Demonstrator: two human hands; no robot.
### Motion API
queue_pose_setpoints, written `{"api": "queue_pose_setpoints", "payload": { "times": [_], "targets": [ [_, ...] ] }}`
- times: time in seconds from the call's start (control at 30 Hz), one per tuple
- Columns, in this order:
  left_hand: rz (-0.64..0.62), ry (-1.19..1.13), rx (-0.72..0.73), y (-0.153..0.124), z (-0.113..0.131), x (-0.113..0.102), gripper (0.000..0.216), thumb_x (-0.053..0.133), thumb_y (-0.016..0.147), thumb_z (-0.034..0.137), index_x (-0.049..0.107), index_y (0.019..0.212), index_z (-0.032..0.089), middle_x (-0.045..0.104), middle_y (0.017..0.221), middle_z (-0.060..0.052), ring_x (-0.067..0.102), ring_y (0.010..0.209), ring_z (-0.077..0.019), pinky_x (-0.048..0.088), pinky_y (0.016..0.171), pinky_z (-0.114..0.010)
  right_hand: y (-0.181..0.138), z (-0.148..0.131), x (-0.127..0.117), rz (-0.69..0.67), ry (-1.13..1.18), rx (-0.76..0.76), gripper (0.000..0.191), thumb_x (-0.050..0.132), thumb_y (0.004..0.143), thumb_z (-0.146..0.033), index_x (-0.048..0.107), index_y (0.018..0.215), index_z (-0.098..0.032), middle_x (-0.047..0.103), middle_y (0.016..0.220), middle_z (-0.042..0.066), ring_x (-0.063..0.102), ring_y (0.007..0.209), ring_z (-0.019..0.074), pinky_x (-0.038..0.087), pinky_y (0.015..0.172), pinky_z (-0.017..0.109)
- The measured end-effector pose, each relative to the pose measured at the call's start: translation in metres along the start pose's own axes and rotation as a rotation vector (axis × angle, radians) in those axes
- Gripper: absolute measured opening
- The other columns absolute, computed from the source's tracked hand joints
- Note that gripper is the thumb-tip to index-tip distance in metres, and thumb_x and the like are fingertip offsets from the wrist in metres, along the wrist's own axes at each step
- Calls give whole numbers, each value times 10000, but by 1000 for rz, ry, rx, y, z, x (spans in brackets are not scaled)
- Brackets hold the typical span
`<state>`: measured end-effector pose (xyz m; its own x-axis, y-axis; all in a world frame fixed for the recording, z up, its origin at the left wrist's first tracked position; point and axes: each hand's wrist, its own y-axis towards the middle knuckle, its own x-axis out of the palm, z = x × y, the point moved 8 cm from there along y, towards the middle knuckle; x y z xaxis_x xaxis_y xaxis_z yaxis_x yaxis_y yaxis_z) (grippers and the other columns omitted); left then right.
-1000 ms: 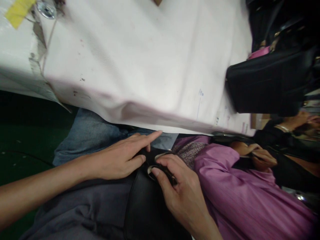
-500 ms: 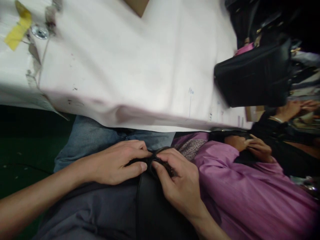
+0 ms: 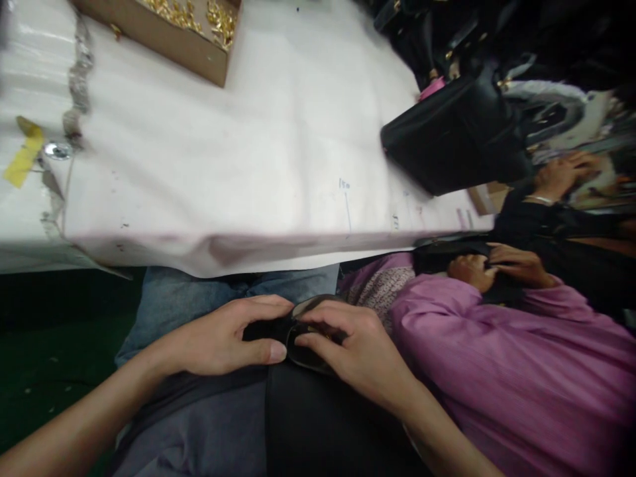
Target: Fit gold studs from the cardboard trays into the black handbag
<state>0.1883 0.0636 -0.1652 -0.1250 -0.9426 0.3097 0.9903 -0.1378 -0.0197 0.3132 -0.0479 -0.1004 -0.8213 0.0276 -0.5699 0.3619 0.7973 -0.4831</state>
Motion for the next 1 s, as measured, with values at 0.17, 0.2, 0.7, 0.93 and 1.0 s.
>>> {"api": "queue_pose_setpoints", "payload": {
  "times": [0.17,0.2,0.7,0.93,1.0],
  "targets": [
    [-27,-41,-17,17,2,-7,580,829,1049,395,645,1590,299,651,1593,-88,591,1486,-312,428,1286,-438,4,13,9,-58,177,122,119,861,932,-178,872,986,-284,827,923,-58,745,822,152,555,736,276],
    [-27,-44,-18,21,1,-7,569,832,1045,405,657,1575,291,665,1574,-89,599,1473,-313,432,1277,-437,5,14,9,-81,191,127,95,849,943,-185,867,970,-274,822,909,-57,741,818,155,558,736,277],
    [265,277,-33,28,-44,-16,402,460,1215,540,684,1184,207,685,1062,-27,621,968,-207,443,882,-320,-99,67,-64,-185,-355,102,514,505,1140,-291,578,1621,-459,623,1689,-9,577,1583,280,497,1368,545],
    [199,341,-1,27,-46,2,378,414,1234,468,717,1259,243,750,1150,-27,688,1064,-205,475,947,-320,-150,101,-61,-351,-224,229,668,647,1088,-272,476,1697,-487,455,1822,-22,418,1703,332,379,1420,625],
    [179,387,-3,22,-48,5,410,394,1238,466,715,1407,275,765,1306,-40,691,1199,-227,480,1045,-342,-150,111,-53,-270,-295,176,686,538,1096,-185,456,1708,-482,417,1840,-27,395,1715,318,377,1415,649]
  ]
}}
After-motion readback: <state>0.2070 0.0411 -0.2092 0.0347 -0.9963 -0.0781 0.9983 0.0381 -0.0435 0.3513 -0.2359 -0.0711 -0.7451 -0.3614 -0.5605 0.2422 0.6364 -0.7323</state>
